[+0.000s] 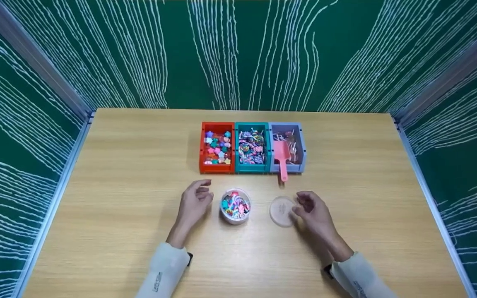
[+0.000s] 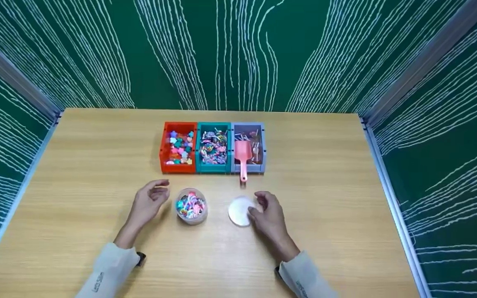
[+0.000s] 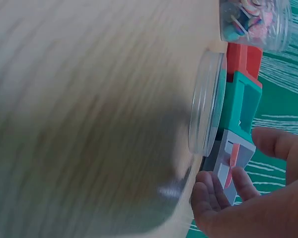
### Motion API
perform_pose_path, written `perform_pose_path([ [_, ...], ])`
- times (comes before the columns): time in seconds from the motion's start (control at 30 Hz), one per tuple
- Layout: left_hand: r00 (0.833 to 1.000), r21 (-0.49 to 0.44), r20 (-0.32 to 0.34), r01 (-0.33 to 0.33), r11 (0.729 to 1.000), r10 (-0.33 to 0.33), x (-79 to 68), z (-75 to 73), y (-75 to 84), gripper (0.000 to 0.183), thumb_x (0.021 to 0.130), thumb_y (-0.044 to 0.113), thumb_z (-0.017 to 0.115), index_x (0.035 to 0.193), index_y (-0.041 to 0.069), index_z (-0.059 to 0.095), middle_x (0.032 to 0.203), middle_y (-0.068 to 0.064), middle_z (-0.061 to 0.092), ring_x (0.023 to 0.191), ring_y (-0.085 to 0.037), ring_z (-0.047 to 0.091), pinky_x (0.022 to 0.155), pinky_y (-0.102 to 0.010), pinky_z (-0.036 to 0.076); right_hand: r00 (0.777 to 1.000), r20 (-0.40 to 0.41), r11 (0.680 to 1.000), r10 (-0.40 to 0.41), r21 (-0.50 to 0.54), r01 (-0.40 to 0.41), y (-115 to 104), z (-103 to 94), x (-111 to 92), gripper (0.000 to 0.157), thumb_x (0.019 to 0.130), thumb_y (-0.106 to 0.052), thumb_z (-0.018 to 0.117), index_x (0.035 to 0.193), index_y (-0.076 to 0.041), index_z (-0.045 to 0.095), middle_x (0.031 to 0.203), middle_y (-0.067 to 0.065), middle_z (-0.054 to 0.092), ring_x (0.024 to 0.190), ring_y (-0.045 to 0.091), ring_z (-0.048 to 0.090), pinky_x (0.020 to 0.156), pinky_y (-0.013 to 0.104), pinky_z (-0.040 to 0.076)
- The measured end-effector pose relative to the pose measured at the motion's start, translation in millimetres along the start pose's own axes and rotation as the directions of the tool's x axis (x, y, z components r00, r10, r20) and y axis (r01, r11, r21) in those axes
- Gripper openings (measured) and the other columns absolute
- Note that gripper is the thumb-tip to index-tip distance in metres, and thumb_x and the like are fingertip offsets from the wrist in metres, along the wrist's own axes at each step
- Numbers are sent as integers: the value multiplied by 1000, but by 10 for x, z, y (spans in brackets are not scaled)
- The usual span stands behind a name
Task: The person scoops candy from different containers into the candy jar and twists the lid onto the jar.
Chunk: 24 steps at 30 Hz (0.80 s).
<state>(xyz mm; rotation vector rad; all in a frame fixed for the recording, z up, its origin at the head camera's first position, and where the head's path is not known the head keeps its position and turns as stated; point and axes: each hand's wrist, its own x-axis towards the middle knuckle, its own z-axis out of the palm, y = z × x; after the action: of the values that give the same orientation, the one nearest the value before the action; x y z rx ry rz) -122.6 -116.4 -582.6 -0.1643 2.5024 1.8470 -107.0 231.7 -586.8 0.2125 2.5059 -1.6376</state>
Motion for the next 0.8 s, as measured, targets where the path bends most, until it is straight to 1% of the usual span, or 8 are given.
perform_pose_path([
  [0.07, 999, 0, 36, -1, 1000, 1, -43, 15, -4, 45, 93, -9, 65, 137, -7, 61, 133, -21, 65, 121, -37, 64, 105, -44, 55, 999, 37, 999, -12, -40, 14, 6, 15, -20, 47, 93, 8, 70, 138, 10, 55, 137, 29, 60, 133, 41, 56, 117, 45, 45],
  [0.13, 997, -6, 76, 6, 1000, -5, -84, 30, -4, 53, 89, -13, 62, 142, -6, 58, 137, -21, 63, 125, -37, 62, 108, -47, 53, 998, 67, 996, -20, -83, 25, -1, 23, -42, 52, 93, 7, 72, 141, 9, 53, 143, 28, 57, 139, 42, 52, 121, 52, 39],
  [0.3, 976, 16, 217, 23, 1000, -25, -170, 62, 0, 78, 84, -16, 60, 157, 3, 42, 154, -17, 51, 140, -37, 50, 118, -53, 42, 992, 128, 982, -21, -181, 45, -13, 33, -77, 63, 92, -1, 77, 148, 3, 49, 152, 26, 49, 146, 43, 45, 123, 55, 35],
  [0.43, 953, 15, 302, -1, 1000, -3, -246, 78, -8, 95, 83, -16, 67, 165, 7, 25, 165, -17, 38, 150, -39, 39, 125, -53, 32, 984, 159, 958, -87, -259, 127, 7, 62, -99, 70, 89, -5, 83, 150, 2, 49, 156, 26, 45, 148, 45, 41, 124, 58, 31],
  [0.53, 944, 19, 329, -2, 1000, -5, -288, 103, -3, 109, 83, -9, 79, 168, 12, 14, 170, -16, 29, 155, -39, 33, 126, -53, 29, 974, 174, 925, -144, -325, 195, 27, 76, -118, 76, 87, -9, 87, 151, 2, 49, 159, 27, 42, 149, 47, 37, 124, 62, 29],
  [0.6, 941, 26, 338, 9, 1000, -17, -308, 129, 2, 117, 83, -2, 86, 169, 16, 10, 172, -14, 25, 157, -39, 30, 127, -53, 28, 969, 195, 910, -153, -354, 215, 30, 87, -132, 80, 86, -11, 89, 153, 1, 48, 162, 27, 38, 151, 47, 35, 123, 63, 29],
  [0.67, 941, 33, 337, 19, 999, -29, -325, 162, 2, 120, 83, 3, 89, 169, 19, 8, 174, -12, 24, 158, -39, 28, 126, -54, 28, 964, 216, 898, -153, -376, 227, 35, 99, -144, 84, 84, -12, 90, 155, -2, 46, 165, 26, 35, 152, 47, 33, 123, 63, 29],
  [0.8, 946, 28, 323, 12, 1000, -20, -355, 243, -7, 121, 81, 5, 91, 169, 17, 8, 173, -13, 25, 158, -39, 27, 126, -55, 29, 953, 249, 867, -172, -420, 267, 41, 125, -165, 91, 82, -13, 92, 159, -5, 43, 167, 25, 31, 153, 48, 31, 121, 63, 32],
])
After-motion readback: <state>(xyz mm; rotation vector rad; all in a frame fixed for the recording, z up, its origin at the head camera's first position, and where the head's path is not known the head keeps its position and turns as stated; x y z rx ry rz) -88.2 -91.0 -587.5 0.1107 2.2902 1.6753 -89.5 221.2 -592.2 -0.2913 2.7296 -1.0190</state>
